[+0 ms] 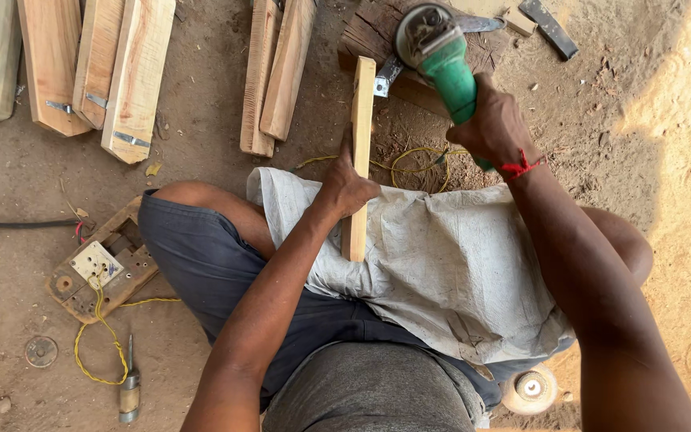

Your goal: The person uses a green angle grinder to smooth and shape the edges of a wooden piece. They hold the wood with one hand and operate the grinder with the other, rotating the piece to work on different sides.

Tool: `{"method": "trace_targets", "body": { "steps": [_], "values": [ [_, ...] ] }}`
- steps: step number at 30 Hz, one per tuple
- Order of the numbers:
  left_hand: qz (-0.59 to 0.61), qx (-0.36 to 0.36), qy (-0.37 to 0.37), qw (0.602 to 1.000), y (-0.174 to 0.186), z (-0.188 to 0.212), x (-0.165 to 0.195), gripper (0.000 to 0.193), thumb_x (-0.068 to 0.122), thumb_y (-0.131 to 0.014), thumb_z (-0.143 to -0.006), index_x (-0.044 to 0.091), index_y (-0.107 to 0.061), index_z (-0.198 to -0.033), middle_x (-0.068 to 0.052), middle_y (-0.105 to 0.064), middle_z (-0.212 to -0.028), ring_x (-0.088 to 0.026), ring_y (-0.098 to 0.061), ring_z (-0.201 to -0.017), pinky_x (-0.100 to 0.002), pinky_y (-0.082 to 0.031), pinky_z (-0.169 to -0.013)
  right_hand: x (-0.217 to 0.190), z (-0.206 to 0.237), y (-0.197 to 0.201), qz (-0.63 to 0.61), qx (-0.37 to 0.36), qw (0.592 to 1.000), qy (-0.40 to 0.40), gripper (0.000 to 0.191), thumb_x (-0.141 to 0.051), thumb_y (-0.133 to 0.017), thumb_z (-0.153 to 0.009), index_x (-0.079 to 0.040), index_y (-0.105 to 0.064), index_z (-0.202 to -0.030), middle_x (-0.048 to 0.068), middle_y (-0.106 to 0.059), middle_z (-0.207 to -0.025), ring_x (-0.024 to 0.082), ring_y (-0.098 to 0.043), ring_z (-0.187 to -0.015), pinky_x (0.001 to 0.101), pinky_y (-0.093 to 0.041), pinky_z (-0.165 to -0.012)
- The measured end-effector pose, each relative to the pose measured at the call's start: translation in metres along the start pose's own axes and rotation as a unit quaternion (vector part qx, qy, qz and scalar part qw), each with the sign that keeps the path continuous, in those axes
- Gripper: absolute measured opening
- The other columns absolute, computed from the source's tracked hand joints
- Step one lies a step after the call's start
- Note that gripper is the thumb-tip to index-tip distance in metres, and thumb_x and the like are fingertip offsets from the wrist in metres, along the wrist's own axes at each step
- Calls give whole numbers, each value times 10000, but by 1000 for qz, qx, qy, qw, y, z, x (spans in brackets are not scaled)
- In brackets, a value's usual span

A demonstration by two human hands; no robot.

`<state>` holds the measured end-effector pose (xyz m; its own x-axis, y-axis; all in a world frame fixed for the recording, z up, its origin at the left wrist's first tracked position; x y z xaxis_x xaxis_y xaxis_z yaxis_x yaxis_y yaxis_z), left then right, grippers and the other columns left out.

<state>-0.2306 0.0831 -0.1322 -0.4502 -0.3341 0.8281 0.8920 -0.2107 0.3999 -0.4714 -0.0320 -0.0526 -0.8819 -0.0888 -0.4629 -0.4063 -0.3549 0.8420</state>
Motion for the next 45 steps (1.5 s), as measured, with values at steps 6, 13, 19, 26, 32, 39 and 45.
{"method": "trace_targets", "body": {
  "steps": [6,13,19,26,32,39,45],
  "values": [
    [-1,-10,45,999,-3,-2,0,1282,93,-716,-606,71,70,-1619,-277,-604,-1333,-378,-695,-1098,-375,-565,-1016,-10,5,-2,29,19,999,6,624,-87,-828,-699,25,-560,-1251,259,-696,-946,337,-726,-752,420,-649,-655],
    [2,-11,54,999,2,6,8,1221,74,-688,-657,57,55,-1626,-293,-614,-1299,-388,-693,-1089,-377,-562,-1016,-6,0,-5,129,-26,991,-22,616,-125,-825,-748,61,-553,-1269,281,-703,-926,350,-726,-701,450,-635,-585],
    [9,-4,50,999,-2,3,5,1167,73,-677,-673,43,-3,-1625,-293,-645,-1281,-400,-712,-1087,-397,-566,-1032,-8,0,-4,104,-21,994,-30,653,-113,-828,-732,74,-545,-1290,308,-693,-949,351,-718,-701,421,-639,-569],
    [-1,-4,25,1000,-6,0,-1,1219,39,-699,-655,-10,67,-1601,-352,-550,-1346,-420,-703,-1061,-404,-578,-1002,-15,-5,-11,98,-9,995,-36,639,-95,-828,-721,83,-561,-1274,293,-693,-961,347,-713,-710,420,-635,-557],
    [-3,9,15,1000,-4,1,1,1203,42,-704,-642,-31,45,-1581,-345,-537,-1358,-408,-722,-1024,-396,-601,-940,-16,-13,-8,89,-3,996,-23,620,-104,-832,-728,86,-572,-1257,295,-691,-978,334,-716,-713,406,-639,-564],
    [-5,3,16,1000,-4,1,-2,1220,74,-715,-663,-28,56,-1603,-349,-589,-1307,-416,-713,-1046,-385,-590,-985,-7,8,-10,129,-3,991,15,705,-123,-879,-709,86,-549,-1295,293,-705,-943,363,-715,-724,465,-636,-613],
    [-9,26,-13,1000,-3,1,1,1264,70,-747,-613,-2,48,-1592,-334,-570,-1341,-414,-696,-1085,-406,-567,-995,-3,16,-10,86,24,996,12,637,-131,-881,-725,67,-568,-1244,280,-713,-965,365,-727,-782,456,-643,-676]
  ]
}}
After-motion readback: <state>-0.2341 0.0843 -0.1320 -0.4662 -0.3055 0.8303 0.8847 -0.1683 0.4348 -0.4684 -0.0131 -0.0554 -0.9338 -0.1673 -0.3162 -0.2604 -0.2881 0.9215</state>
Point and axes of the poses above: each hand's wrist, its own z-axis away from the middle knuckle, its own y-axis out of the back of the hand, x = y × z, the point moved 4 cm from there along -z, towards the middle knuckle
